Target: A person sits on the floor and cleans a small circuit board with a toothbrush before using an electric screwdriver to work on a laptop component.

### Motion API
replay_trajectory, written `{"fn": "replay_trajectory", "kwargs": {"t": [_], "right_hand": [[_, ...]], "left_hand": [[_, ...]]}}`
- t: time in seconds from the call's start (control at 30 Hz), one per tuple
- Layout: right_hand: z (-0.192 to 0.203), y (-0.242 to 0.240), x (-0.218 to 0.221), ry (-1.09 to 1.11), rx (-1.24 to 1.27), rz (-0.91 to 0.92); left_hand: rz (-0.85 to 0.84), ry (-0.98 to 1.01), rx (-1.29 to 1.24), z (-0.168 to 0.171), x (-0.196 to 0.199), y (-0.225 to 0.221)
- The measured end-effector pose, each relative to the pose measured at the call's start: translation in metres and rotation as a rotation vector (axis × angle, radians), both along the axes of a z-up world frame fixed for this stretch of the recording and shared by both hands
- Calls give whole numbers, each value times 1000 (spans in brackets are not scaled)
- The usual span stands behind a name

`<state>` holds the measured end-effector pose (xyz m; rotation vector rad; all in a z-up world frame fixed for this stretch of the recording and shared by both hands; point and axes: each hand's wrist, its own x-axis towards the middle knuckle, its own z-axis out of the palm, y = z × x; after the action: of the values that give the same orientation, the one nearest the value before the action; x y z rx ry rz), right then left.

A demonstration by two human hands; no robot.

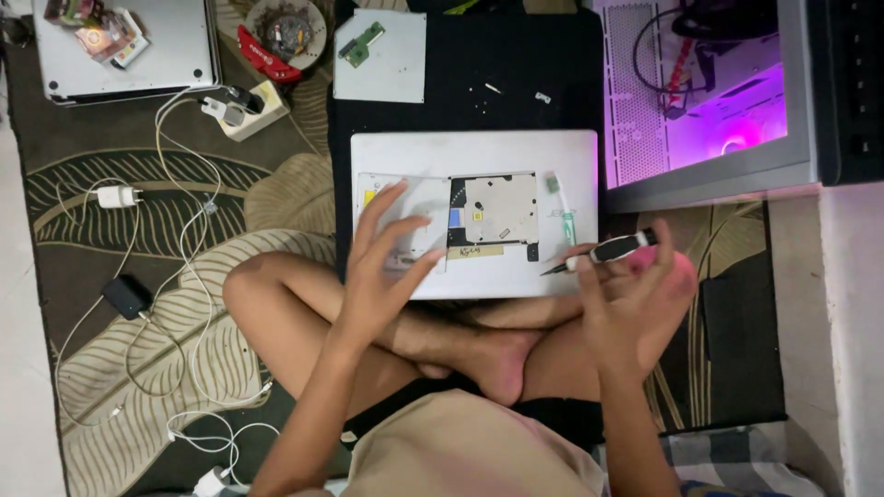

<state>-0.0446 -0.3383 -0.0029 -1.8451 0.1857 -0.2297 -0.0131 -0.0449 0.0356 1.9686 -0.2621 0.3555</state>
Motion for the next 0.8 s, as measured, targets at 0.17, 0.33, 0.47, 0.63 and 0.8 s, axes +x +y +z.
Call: {"fn": "replay_trajectory", "kwargs": {"t": [0.17,0.33,0.47,0.63,0.8], "right_hand": [[23,25,-3,91,-195,47],[18,67,-10,-23,373,218],[20,84,-32,59,148,375],[56,81,2,-69,17,750],[73,55,116,-25,-217,642]], "left_hand": [[289,81,-86,-26,-46,25],[319,221,-238,-21,-79,11],[-243,607,-529,-1,-90,-17],[-291,729,-740,-19,-97,-12],[237,561,-480,-47,-116,21]]}}
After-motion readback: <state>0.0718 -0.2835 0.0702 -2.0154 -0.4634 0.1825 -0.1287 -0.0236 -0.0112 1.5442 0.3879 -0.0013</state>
